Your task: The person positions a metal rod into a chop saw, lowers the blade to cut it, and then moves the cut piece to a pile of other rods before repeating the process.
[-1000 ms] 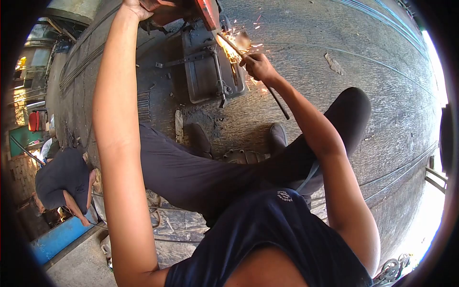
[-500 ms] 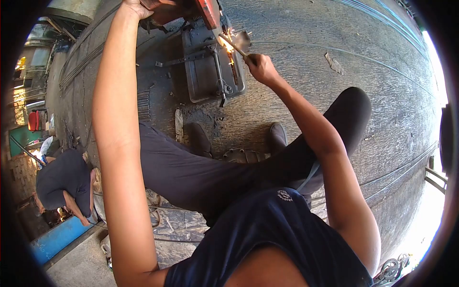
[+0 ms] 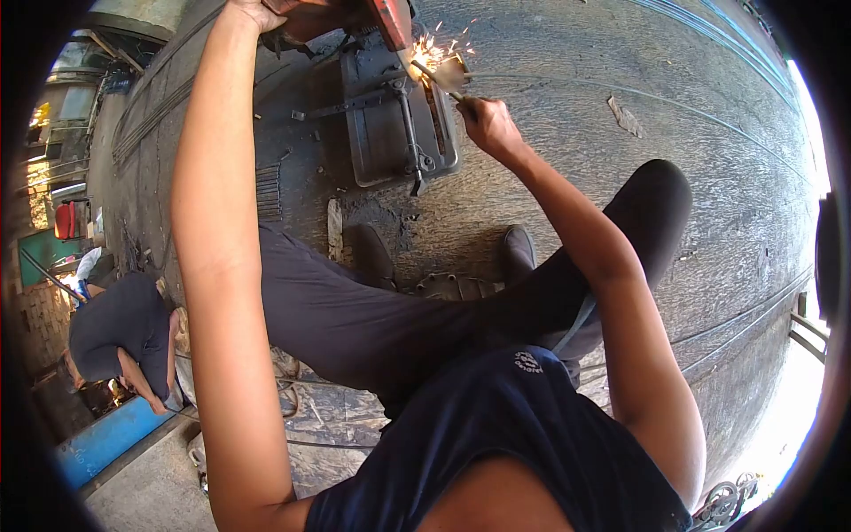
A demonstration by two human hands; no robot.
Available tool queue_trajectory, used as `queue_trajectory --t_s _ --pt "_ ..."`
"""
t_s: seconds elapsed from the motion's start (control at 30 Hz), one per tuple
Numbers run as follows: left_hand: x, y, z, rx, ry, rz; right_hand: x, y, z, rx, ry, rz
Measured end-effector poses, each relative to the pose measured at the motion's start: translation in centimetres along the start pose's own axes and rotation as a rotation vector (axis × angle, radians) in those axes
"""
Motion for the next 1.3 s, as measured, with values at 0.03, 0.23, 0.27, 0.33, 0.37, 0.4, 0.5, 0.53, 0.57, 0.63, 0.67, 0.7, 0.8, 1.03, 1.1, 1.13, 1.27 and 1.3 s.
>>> queue_trajectory --t_s 0.03,0.23,0.27,0.33,0.37,0.4,0.5,0.53,0.57,0.63,0.67,0.7,0.8,1.03,1.1,1.13,1.27,1.3 --pt "-0.1 0.1 0.0 0.027 0.013 -0.01 -0.1 0.1 -0.1 0.006 -0.007 0.034" --pt "-0.1 0.3 -0.3 0.077 0.015 0.0 -0.6 0.4 -0.1 -0.002 0.026 0.15" --pt "-0.1 0.3 -0.2 0.064 0.008 -0.003 -0.6 0.4 -0.1 -0.001 0.026 0.15" --pt "-0.1 0.4 -0.1 0.053 0.015 0.003 -0.7 0.5 -0.2 0.0 0.033 0.179" --pt "-0.1 0.3 -0.1 0.043 0.022 0.009 -0.7 0.5 -0.3 0.0 0.033 0.179" --pt "-0.1 0.4 -0.1 0.043 0.022 0.009 -0.6 0.6 -0.3 0.007 0.015 0.162" --pt "-0.1 0.4 0.0 0.056 0.013 0.012 -0.3 0.5 -0.3 0.015 0.005 0.08" --pt "-0.1 0.3 0.0 0.032 0.01 0.001 0.1 0.3 -0.2 0.016 0.013 0.014" --pt "0.0 0.1 0.1 0.008 0.008 -0.009 0.4 0.1 -0.2 0.016 0.014 0.015" --pt "-0.1 0.3 0.0 0.035 0.011 -0.011 0.8 -0.3 -0.1 0.049 0.031 -0.032" --pt "-0.1 0.3 -0.1 0.063 0.014 -0.013 1.0 -0.3 -0.1 0.048 0.031 -0.031" --pt "-0.1 0.3 -0.2 0.064 0.013 -0.012 1.0 -0.4 -0.1 0.058 0.063 -0.074" --pt "0.1 0.2 -0.5 0.088 -0.016 0.014 0.7 -0.2 -0.3 0.096 0.132 -0.15" --pt "-0.1 0.1 -0.2 0.053 -0.013 0.037 -0.7 0.1 0.5 0.334 0.555 -0.714" --pt "0.1 0.1 -0.5 0.074 -0.022 0.048 -1.8 0.0 0.4 0.284 0.553 -0.64" --pt "0.1 0.0 -0.5 0.063 0.006 0.046 -2.1 -0.3 0.3 0.286 0.54 -0.503" --pt "0.2 -0.3 -0.7 0.033 0.006 0.02 -1.7 -1.2 0.1 0.09 0.302 -0.236" --pt "0.1 -0.1 -0.5 0.03 0.01 0.022 -2.0 -0.7 0.3 0.092 0.298 -0.235"
Point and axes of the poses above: each hand's wrist, its own z-axis away from the middle knuckle, its own y-axis out of the palm, x = y × z, the point moved 6 cm from there along -z, towards the middle knuckle, and after that the axes turned 3 degrees about y, right-handed, at the moved point
